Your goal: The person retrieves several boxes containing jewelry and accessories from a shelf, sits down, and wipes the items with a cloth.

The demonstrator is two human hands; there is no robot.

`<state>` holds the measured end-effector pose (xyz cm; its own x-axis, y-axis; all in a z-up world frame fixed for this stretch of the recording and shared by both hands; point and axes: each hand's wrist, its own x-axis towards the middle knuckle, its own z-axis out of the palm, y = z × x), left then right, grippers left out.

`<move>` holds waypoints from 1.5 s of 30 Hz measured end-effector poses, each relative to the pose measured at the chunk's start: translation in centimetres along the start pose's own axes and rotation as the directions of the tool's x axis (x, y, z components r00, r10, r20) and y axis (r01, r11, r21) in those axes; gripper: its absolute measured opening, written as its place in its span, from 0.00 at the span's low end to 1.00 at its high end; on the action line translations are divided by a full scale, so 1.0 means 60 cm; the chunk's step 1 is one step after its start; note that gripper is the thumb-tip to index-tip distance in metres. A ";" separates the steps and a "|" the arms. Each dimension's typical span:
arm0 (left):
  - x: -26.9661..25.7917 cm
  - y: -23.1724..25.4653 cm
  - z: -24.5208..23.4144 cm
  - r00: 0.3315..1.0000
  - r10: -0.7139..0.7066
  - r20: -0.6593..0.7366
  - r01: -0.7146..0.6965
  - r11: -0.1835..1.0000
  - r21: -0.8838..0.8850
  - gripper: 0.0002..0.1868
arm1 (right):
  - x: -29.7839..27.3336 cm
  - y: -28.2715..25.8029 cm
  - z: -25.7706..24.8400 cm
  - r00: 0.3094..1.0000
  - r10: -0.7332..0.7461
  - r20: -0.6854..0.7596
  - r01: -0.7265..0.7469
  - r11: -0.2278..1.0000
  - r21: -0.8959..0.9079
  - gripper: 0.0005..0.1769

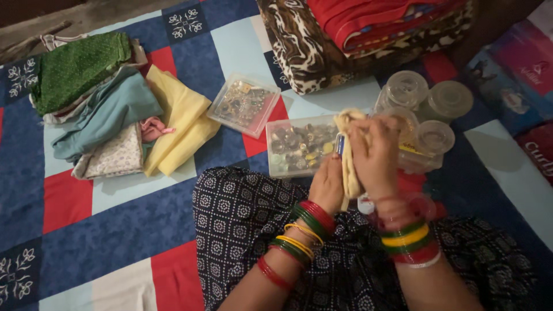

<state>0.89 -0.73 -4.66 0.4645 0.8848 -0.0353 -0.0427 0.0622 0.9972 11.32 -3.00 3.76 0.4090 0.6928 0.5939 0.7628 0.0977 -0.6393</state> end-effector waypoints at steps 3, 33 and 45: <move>-0.001 -0.006 0.001 0.995 0.098 -0.011 -0.098 0.995 0.009 0.23 | 0.007 0.010 0.006 0.998 -0.061 -0.029 0.059 0.996 -0.073 0.07; 0.000 0.072 -0.035 0.895 -0.122 0.430 0.427 0.519 -0.741 0.15 | -0.048 -0.045 -0.097 0.980 0.199 0.028 -0.198 0.933 0.301 0.17; 0.004 0.034 -0.024 0.828 -0.274 0.489 0.558 0.322 -0.765 0.28 | -0.097 -0.053 -0.030 0.997 0.012 0.080 -0.008 0.999 -0.042 0.10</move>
<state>-0.36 0.31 -2.75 0.8288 0.4902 -0.2697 -0.4313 0.8669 0.2502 7.42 -8.63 3.22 0.3763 0.7489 0.5454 0.7797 0.0620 -0.6231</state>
